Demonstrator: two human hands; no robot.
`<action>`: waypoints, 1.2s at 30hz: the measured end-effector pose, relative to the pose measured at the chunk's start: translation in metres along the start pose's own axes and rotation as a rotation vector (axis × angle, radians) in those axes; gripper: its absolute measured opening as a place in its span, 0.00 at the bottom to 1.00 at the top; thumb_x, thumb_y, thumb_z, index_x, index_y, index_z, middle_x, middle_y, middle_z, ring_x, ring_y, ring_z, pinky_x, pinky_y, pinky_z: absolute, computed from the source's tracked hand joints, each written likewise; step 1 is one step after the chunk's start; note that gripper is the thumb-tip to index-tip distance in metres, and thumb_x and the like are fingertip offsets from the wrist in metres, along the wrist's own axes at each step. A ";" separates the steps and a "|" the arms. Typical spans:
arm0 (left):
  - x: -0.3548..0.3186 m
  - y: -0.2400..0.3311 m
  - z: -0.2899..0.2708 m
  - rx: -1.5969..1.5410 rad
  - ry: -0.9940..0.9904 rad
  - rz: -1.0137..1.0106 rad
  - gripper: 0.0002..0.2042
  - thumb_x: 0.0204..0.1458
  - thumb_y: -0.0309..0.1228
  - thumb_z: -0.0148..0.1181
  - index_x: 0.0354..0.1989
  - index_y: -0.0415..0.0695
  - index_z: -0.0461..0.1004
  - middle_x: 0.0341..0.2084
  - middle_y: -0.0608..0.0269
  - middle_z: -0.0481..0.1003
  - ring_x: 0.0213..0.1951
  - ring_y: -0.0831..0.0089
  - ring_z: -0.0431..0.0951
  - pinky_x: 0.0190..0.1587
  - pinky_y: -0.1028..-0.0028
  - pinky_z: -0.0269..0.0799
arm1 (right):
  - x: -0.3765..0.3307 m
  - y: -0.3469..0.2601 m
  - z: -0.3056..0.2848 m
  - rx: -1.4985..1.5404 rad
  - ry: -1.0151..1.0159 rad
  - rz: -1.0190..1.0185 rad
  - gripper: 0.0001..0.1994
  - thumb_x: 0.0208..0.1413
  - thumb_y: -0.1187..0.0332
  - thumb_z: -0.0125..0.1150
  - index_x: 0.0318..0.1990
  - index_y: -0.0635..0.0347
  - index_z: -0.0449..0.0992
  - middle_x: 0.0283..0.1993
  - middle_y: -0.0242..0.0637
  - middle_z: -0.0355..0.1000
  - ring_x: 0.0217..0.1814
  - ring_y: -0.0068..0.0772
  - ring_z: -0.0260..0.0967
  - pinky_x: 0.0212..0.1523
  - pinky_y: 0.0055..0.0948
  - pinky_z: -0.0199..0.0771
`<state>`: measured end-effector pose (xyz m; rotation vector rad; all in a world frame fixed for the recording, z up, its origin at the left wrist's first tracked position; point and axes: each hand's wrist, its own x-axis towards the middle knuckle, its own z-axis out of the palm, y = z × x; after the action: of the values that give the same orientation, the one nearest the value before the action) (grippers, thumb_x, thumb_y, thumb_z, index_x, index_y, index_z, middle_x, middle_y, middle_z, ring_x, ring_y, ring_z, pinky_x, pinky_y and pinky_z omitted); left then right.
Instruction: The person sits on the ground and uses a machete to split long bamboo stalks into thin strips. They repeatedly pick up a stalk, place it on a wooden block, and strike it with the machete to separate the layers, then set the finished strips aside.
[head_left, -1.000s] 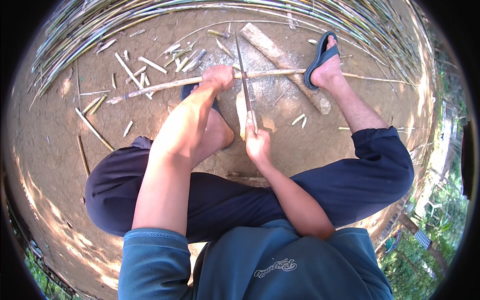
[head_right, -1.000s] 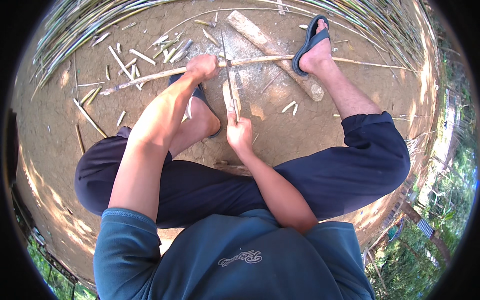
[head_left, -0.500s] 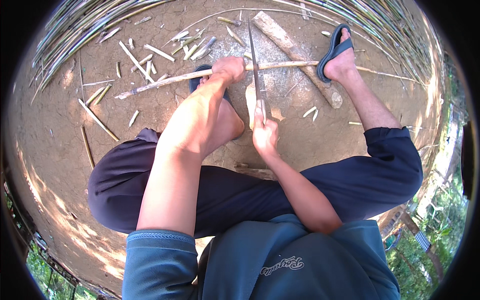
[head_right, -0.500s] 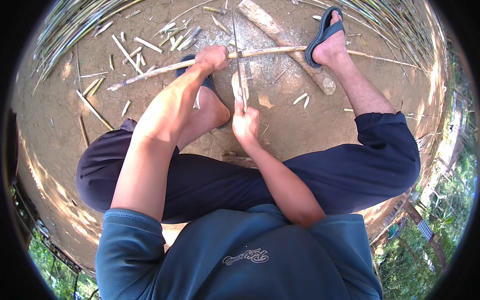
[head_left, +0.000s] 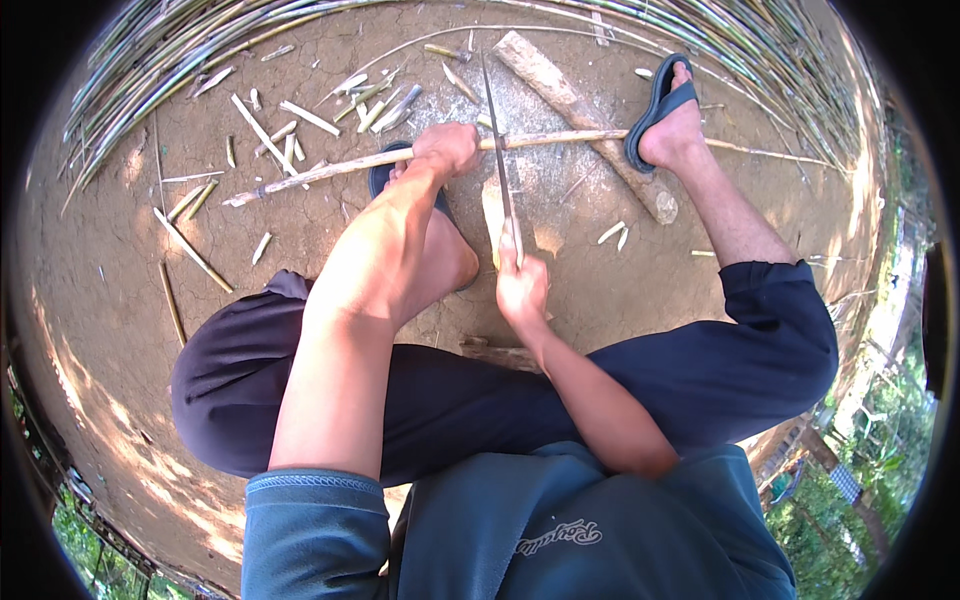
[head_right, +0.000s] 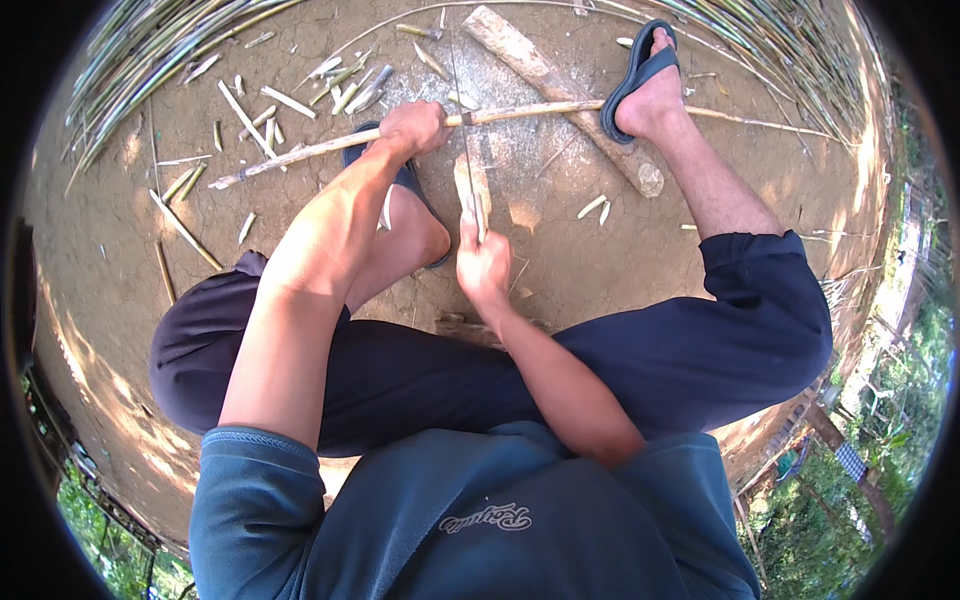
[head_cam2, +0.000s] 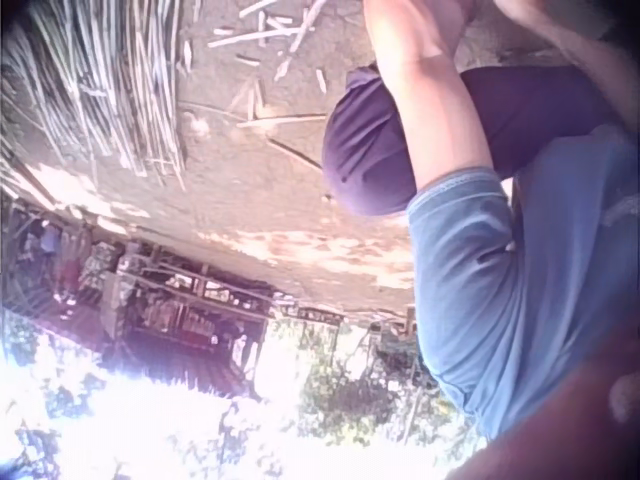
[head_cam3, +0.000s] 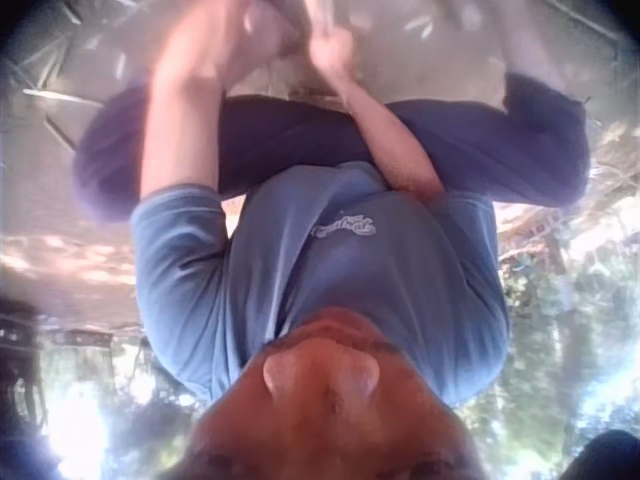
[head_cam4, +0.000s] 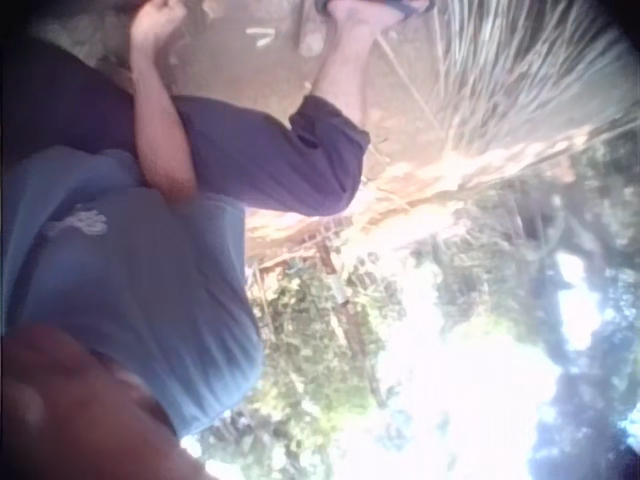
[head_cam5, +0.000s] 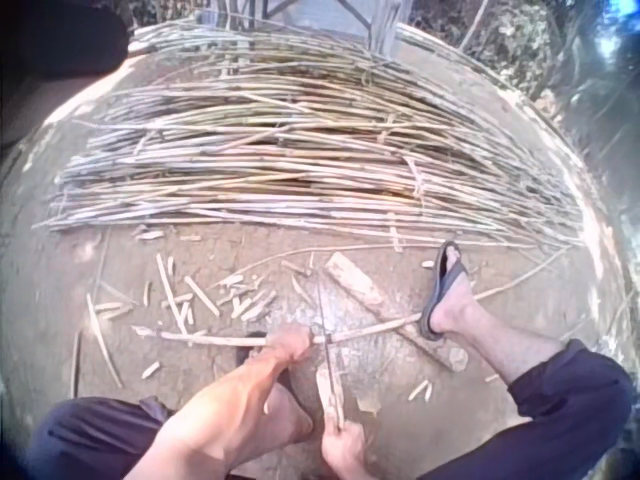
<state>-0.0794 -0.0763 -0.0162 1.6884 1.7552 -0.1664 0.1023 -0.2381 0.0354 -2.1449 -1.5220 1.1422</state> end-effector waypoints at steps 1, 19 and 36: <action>0.002 0.011 0.002 0.007 -0.025 0.035 0.16 0.53 0.43 0.54 0.39 0.44 0.81 0.37 0.46 0.79 0.42 0.50 0.80 0.47 0.58 0.75 | 0.021 0.007 0.003 -0.092 -0.005 0.046 0.31 0.61 0.46 0.52 0.20 0.71 0.75 0.18 0.57 0.69 0.21 0.48 0.71 0.27 0.45 0.67; 0.006 0.013 0.020 -0.057 0.037 0.054 0.17 0.50 0.47 0.59 0.36 0.46 0.81 0.33 0.47 0.79 0.38 0.50 0.80 0.43 0.56 0.75 | 0.000 0.020 -0.010 0.113 0.104 -0.166 0.21 0.61 0.55 0.56 0.29 0.67 0.79 0.19 0.55 0.68 0.23 0.48 0.74 0.27 0.42 0.66; 0.004 0.018 -0.019 0.177 0.197 0.076 0.19 0.49 0.51 0.60 0.35 0.47 0.81 0.31 0.52 0.81 0.37 0.55 0.82 0.41 0.60 0.77 | -0.009 0.004 -0.069 0.223 0.145 -0.063 0.26 0.63 0.50 0.54 0.24 0.68 0.71 0.15 0.31 0.56 0.20 0.21 0.52 0.22 0.32 0.56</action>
<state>-0.0696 -0.0605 0.0023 1.9527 1.8605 -0.1281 0.1541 -0.2334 0.0816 -1.9718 -1.3233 1.0561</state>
